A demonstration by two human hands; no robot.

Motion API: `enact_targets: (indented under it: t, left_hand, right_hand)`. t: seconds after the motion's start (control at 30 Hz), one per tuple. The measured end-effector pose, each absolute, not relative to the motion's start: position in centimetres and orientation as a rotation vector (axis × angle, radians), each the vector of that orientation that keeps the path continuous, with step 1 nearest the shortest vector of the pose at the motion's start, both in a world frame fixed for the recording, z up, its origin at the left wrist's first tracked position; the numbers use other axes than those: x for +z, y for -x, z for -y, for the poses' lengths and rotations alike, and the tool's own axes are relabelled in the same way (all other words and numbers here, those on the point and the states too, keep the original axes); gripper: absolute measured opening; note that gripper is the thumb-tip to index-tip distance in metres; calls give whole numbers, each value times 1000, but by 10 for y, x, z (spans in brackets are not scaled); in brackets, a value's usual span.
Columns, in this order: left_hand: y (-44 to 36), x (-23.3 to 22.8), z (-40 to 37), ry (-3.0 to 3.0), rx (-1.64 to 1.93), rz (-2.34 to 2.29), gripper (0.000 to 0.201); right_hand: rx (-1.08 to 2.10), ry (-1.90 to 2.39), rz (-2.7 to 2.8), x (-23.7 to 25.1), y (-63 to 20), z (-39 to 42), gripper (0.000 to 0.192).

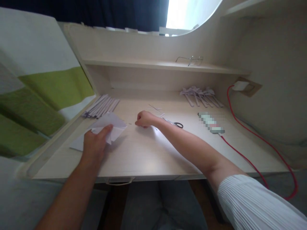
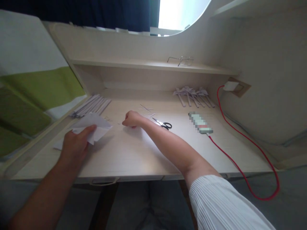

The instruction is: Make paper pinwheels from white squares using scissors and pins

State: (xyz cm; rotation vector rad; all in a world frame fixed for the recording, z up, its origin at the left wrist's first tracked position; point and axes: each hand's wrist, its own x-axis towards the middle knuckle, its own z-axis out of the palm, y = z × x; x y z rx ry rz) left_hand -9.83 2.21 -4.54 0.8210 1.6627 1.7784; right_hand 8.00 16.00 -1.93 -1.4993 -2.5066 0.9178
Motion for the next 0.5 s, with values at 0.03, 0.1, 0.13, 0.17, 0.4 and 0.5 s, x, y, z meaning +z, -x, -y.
enact_targets:
  t: [0.03,0.1,0.13,0.17,0.4,0.5]
  left_hand:
    - [99,-45,-20,-807,1800,-1656,31]
    - [103,-43,-16,-775,1848,-1636,29]
    - [105,-42,-14,-760,1867,-1629,28]
    - [107,-41,-12,-745,1883,-1625,28]
    - [118,-37,-20,-715,1899,-1633,34]
    - [120,-39,-27,-731,1876,-1638,36]
  right_hand:
    - [913,1500,2520,-17,-78,-162,21]
    - [899,1501,2553,-12,-76,-166,23]
    - [894,1504,2574,-8,-76,-168,24]
    - [892,1511,2601,-5,-76,-169,26]
    - [933,1706,2835,5,-59,-166,36]
    - [920,1697,2876,4,-48,-163,37]
